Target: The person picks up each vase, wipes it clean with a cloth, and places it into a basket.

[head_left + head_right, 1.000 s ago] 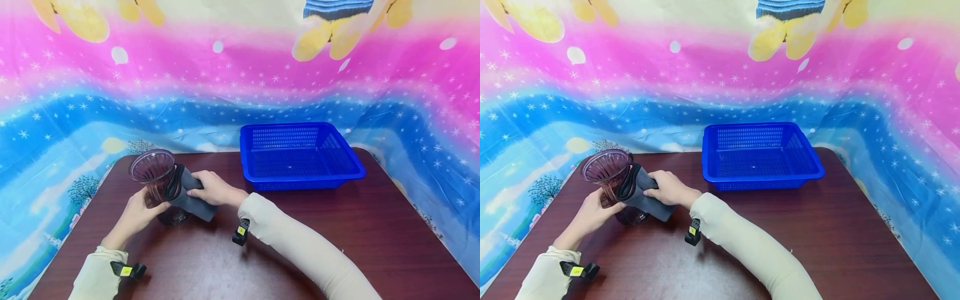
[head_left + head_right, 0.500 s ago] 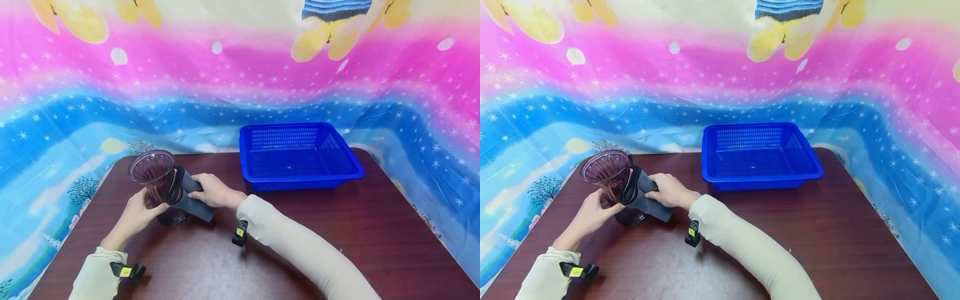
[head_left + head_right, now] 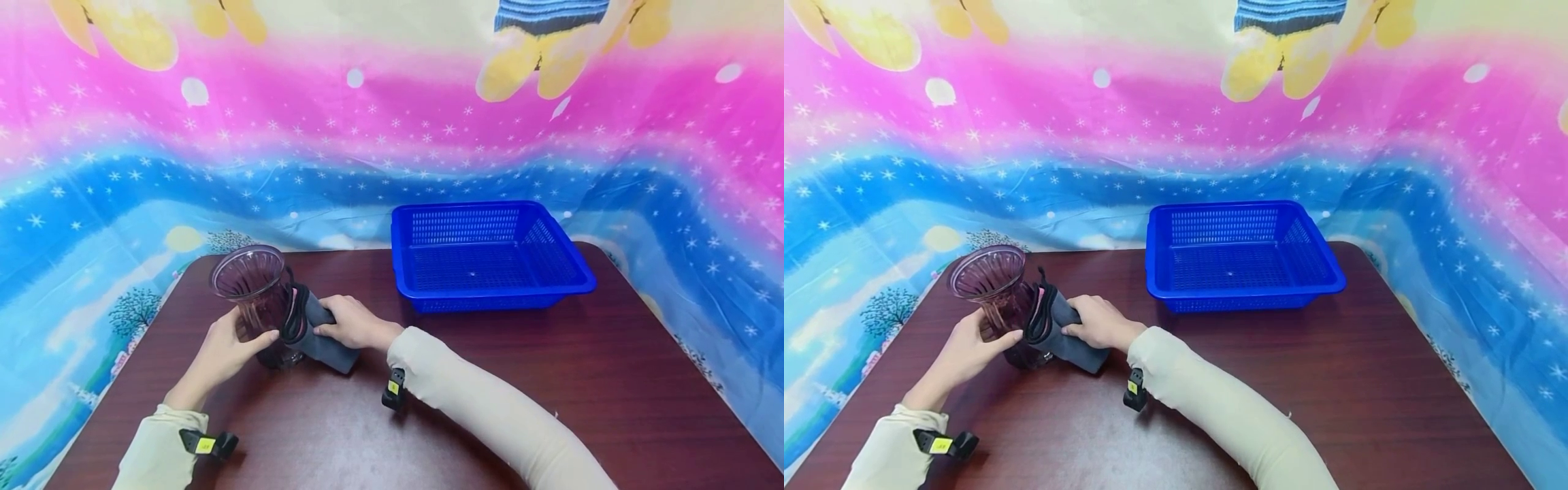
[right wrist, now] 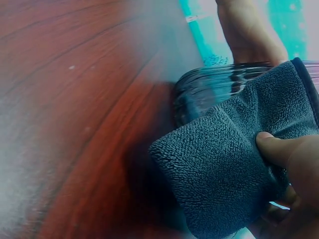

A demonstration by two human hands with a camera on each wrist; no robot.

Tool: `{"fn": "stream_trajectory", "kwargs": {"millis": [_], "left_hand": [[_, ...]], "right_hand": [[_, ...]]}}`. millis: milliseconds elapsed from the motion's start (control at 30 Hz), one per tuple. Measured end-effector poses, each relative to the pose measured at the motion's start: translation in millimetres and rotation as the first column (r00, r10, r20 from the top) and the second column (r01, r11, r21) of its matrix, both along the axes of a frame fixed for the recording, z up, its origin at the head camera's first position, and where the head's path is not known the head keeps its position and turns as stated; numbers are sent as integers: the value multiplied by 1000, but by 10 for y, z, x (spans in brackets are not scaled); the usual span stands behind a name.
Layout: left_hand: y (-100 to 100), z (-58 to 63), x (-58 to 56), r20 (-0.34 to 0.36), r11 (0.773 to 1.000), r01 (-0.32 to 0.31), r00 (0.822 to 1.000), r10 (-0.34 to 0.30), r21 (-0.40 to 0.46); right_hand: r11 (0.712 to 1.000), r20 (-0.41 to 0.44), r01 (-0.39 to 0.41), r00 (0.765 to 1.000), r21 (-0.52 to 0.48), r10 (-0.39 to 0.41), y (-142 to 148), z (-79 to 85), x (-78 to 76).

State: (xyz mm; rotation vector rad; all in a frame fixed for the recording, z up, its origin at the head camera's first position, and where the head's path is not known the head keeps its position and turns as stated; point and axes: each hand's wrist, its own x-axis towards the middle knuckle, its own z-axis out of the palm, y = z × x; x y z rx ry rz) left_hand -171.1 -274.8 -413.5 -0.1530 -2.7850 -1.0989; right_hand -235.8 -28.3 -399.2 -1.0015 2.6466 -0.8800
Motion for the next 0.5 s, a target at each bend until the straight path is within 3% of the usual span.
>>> {"fn": "stream_trajectory", "kwargs": {"millis": [500], "left_hand": [[-8,-18,-6,-13,1000,-4,1000,4,-10]], "right_hand": [[999,20,21,1000,42,-22,12,-206,27]]}}
